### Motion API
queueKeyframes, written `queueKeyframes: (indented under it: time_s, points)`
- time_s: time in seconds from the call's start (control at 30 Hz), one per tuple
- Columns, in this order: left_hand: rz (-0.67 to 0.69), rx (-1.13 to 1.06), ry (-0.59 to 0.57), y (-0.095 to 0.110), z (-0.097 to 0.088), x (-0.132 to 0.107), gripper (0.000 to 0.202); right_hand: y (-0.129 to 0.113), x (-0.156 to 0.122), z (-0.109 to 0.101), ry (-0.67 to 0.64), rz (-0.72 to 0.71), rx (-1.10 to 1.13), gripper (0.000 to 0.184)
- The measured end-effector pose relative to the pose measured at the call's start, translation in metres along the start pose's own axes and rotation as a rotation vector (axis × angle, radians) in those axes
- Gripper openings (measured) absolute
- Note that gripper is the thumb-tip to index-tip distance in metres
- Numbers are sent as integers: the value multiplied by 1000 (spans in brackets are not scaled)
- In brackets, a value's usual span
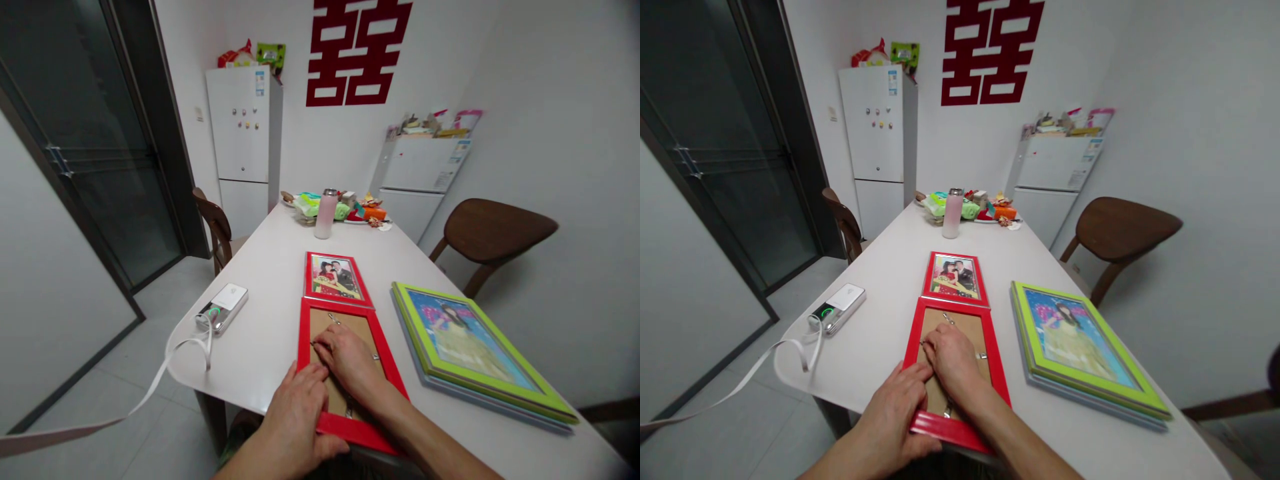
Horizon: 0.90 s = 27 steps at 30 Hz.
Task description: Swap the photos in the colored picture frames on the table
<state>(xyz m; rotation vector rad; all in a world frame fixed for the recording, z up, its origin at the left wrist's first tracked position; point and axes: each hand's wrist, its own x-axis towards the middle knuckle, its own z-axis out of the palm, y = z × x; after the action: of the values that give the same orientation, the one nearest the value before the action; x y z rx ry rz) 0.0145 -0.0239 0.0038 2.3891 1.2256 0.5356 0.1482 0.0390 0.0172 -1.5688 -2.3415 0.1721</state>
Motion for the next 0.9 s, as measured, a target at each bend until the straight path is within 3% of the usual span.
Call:
queueKeyframes:
  time_s: [0.4,0.7,0.9]
  points:
    - [-34,-5,-46,1,-3,2,51,2,3,-1,-47,-62,13,24]
    - [-14,-4,-27,-4,1,-1,60,48,32,4,108,246,5,22]
    - [-15,13,-29,-3,6,1,64,55,43,11,154,350,47,19]
